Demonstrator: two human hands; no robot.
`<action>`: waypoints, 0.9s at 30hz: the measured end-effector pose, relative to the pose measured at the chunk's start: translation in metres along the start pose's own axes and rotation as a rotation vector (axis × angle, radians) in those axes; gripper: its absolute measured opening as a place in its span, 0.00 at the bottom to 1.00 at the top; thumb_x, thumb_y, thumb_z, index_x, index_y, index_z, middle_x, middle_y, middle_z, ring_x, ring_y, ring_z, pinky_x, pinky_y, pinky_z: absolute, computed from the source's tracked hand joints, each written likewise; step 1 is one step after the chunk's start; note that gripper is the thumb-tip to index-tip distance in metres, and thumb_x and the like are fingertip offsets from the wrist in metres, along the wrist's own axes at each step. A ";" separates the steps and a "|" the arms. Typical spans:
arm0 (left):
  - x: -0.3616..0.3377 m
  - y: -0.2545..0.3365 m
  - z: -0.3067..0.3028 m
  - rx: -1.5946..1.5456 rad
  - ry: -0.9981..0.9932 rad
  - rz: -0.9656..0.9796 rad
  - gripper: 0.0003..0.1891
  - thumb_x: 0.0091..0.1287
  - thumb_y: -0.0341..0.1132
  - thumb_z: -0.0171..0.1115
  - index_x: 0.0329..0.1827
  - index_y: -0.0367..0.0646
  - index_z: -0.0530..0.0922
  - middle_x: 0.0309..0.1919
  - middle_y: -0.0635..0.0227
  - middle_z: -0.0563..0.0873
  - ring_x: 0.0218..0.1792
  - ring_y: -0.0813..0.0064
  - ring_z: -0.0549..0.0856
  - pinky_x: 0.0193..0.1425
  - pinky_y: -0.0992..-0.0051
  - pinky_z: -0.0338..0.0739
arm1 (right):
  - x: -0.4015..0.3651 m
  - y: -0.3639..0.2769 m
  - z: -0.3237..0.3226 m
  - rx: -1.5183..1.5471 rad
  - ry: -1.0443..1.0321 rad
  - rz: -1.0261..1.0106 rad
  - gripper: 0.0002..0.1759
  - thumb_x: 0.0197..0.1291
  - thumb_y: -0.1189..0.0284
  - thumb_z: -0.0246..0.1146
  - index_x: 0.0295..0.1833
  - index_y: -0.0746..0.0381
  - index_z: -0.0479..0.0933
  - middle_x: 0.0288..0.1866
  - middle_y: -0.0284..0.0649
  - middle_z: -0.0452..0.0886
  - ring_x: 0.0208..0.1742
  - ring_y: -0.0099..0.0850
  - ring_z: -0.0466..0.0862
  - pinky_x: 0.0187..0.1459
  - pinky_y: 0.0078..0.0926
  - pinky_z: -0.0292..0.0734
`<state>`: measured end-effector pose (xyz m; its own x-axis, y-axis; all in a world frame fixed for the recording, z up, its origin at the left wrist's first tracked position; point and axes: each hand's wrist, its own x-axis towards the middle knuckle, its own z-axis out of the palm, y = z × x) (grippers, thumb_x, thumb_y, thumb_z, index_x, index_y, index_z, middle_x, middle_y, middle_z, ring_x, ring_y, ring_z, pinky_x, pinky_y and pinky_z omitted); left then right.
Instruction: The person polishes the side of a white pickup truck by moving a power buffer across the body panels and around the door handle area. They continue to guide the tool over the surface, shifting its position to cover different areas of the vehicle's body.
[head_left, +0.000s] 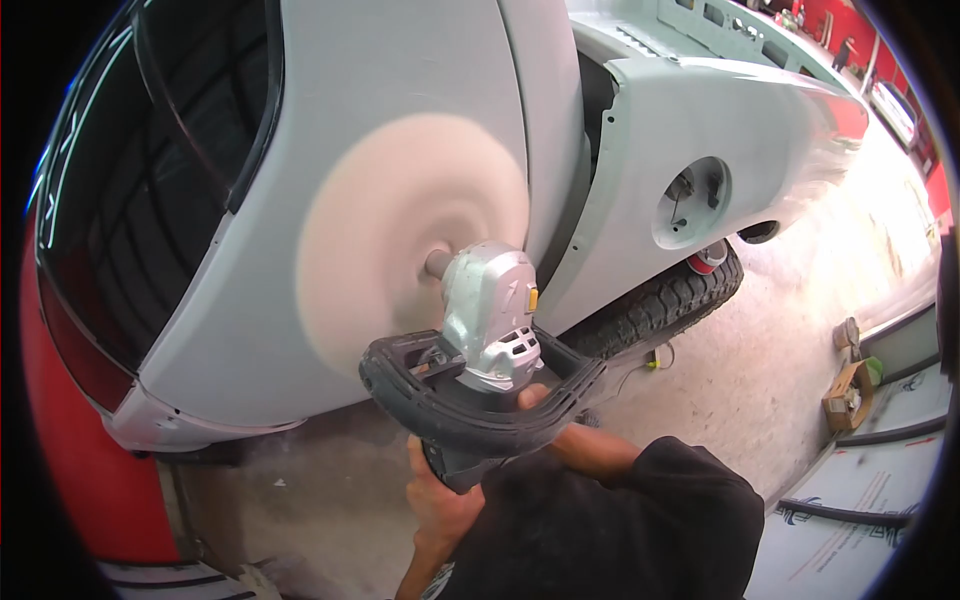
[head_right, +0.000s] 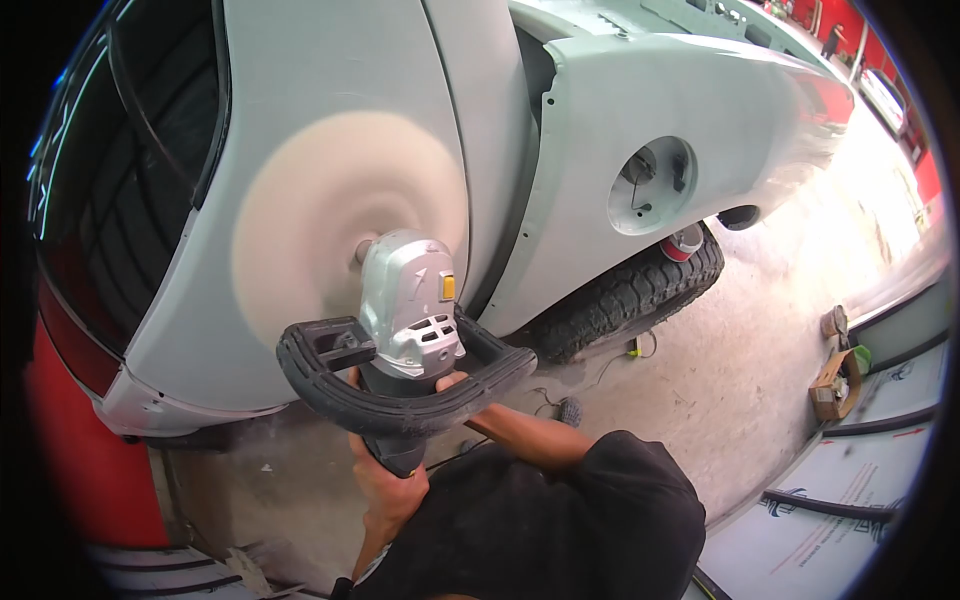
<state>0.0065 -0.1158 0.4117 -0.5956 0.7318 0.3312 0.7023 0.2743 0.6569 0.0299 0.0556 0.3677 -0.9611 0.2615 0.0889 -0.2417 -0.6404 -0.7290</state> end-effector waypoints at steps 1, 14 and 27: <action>-0.002 0.001 -0.002 0.018 0.012 0.014 0.55 0.58 0.20 0.71 0.84 0.31 0.42 0.61 0.30 0.81 0.59 0.34 0.86 0.63 0.55 0.79 | 0.001 0.000 0.001 0.011 -0.006 -0.002 0.37 0.65 0.44 0.68 0.64 0.66 0.78 0.55 0.43 0.86 0.57 0.31 0.85 0.63 0.35 0.81; 0.017 0.029 0.005 0.062 0.017 -0.034 0.54 0.57 0.22 0.72 0.83 0.33 0.46 0.53 0.36 0.85 0.52 0.35 0.87 0.54 0.55 0.81 | 0.018 -0.048 -0.011 0.037 -0.125 -0.100 0.38 0.65 0.43 0.67 0.64 0.66 0.78 0.55 0.43 0.86 0.56 0.32 0.85 0.63 0.35 0.81; 0.014 0.026 -0.006 0.181 0.062 0.083 0.55 0.53 0.24 0.73 0.83 0.37 0.48 0.45 0.41 0.87 0.40 0.34 0.89 0.43 0.50 0.83 | 0.023 -0.017 0.016 0.136 -0.201 -0.071 0.39 0.66 0.41 0.66 0.64 0.66 0.77 0.55 0.44 0.86 0.56 0.32 0.86 0.63 0.35 0.81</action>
<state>0.0145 -0.1017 0.4375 -0.5518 0.7185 0.4235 0.8051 0.3263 0.4954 0.0099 0.0610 0.3924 -0.9451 0.1688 0.2797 -0.3120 -0.7204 -0.6194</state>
